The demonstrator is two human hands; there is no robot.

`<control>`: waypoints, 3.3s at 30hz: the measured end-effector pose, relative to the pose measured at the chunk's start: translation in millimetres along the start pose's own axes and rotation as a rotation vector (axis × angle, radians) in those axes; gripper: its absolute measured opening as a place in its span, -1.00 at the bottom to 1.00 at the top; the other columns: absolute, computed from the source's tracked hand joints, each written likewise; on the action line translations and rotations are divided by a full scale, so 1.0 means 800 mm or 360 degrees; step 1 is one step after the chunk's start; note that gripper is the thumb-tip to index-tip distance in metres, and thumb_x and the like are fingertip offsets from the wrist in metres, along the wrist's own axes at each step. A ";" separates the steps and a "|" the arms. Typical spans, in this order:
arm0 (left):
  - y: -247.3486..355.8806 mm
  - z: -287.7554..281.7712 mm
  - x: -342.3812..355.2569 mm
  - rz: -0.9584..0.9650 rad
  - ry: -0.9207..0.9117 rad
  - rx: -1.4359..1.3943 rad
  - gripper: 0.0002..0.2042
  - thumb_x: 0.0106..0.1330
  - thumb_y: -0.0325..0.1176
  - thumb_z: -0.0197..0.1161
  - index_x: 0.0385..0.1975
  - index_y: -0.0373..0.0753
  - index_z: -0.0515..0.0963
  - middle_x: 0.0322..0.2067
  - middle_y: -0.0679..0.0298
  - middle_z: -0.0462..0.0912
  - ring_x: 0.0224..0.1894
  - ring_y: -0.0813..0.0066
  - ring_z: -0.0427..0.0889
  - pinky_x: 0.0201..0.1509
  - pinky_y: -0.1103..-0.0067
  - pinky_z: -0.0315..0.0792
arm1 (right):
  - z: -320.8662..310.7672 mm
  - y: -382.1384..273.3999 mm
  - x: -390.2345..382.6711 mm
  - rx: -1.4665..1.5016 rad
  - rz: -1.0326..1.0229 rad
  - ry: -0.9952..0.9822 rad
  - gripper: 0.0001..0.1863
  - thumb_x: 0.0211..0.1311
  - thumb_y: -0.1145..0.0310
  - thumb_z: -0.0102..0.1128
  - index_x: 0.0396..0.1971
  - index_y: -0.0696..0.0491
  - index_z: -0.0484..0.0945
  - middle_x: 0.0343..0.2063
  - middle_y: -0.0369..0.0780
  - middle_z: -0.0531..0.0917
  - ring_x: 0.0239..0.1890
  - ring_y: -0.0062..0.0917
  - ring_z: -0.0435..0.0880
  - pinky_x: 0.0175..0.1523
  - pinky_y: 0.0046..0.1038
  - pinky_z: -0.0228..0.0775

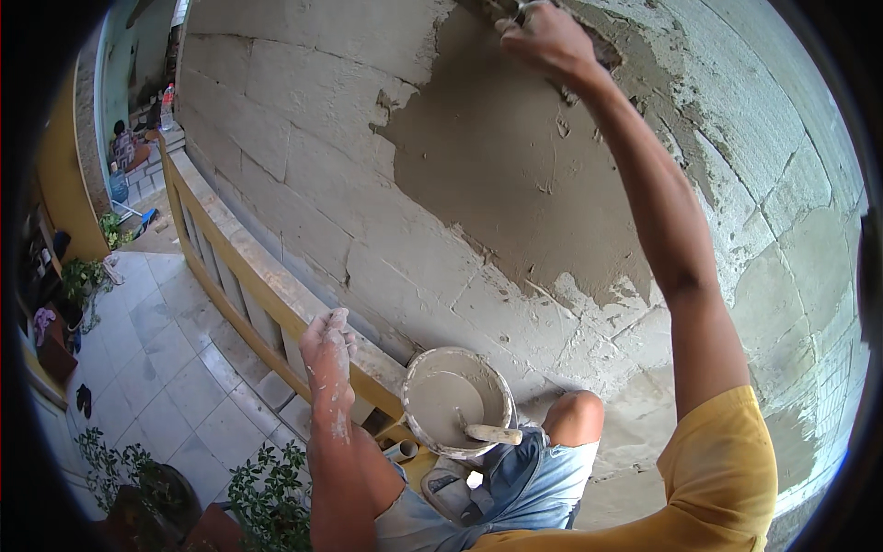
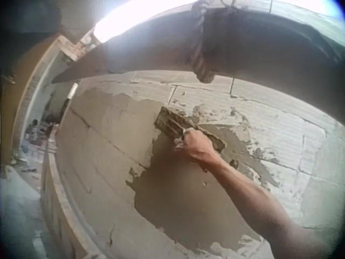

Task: Plastering a concrete block wall using a trowel and mortar.

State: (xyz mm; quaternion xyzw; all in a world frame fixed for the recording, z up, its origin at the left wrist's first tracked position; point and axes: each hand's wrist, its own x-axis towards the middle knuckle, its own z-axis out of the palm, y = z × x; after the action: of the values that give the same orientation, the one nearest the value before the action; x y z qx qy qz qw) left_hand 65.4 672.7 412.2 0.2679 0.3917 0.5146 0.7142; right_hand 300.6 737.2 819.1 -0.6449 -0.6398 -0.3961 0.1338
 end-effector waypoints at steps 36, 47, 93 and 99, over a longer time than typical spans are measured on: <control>-0.004 -0.013 0.014 0.0007 0.0053 0.0085 -0.81 0.50 -0.28 0.25 -0.08 -0.27 0.62 -0.38 0.44 0.49 -0.43 0.70 0.47 -0.48 0.75 0.37 | -0.125 0.094 -0.074 -0.0491 0.0164 0.0400 -0.51 0.37 -0.04 0.23 -0.08 0.13 0.72 -0.39 -0.08 0.76 -0.33 -0.30 0.76 -0.13 -0.23 0.60; -0.003 -0.047 0.016 0.0023 -0.0017 0.0010 -0.79 0.49 -0.32 0.22 0.02 -0.20 0.61 -0.33 0.45 0.51 -0.40 0.70 0.46 -0.42 0.76 0.34 | -0.194 0.200 -0.126 0.0052 0.0349 -0.0007 -0.50 0.46 -0.15 0.23 -0.16 0.05 0.75 -0.68 -0.42 0.49 -0.72 -0.78 0.25 -0.62 -0.53 -0.01; 0.003 -0.012 -0.006 0.0001 -0.0065 0.0052 -0.75 0.50 -0.29 0.22 0.07 -0.23 0.60 -0.18 0.43 0.56 -0.33 0.70 0.45 -0.31 0.75 0.33 | -0.043 0.074 -0.157 -0.0420 0.0176 -0.0421 -0.37 0.44 -0.17 0.14 -0.53 0.13 0.69 -0.77 -0.24 0.55 -0.69 -0.49 0.58 -0.47 -0.25 0.52; 0.004 0.008 -0.007 -0.0017 -0.0060 0.0075 -0.76 0.51 -0.33 0.18 0.07 -0.26 0.60 -0.17 0.43 0.56 -0.34 0.71 0.44 -0.36 0.74 0.33 | 0.043 0.015 -0.313 -0.0259 0.0155 -0.0962 -0.44 0.43 -0.01 0.04 -0.55 0.20 0.64 -0.53 0.01 0.70 -0.45 -0.13 0.74 -0.25 -0.08 0.64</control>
State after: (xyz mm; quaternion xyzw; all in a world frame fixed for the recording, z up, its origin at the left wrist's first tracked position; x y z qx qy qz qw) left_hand 68.1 668.5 419.8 0.2922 0.3918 0.4962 0.7176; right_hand 356.7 579.0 630.0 -0.7719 -0.5851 -0.2295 -0.0956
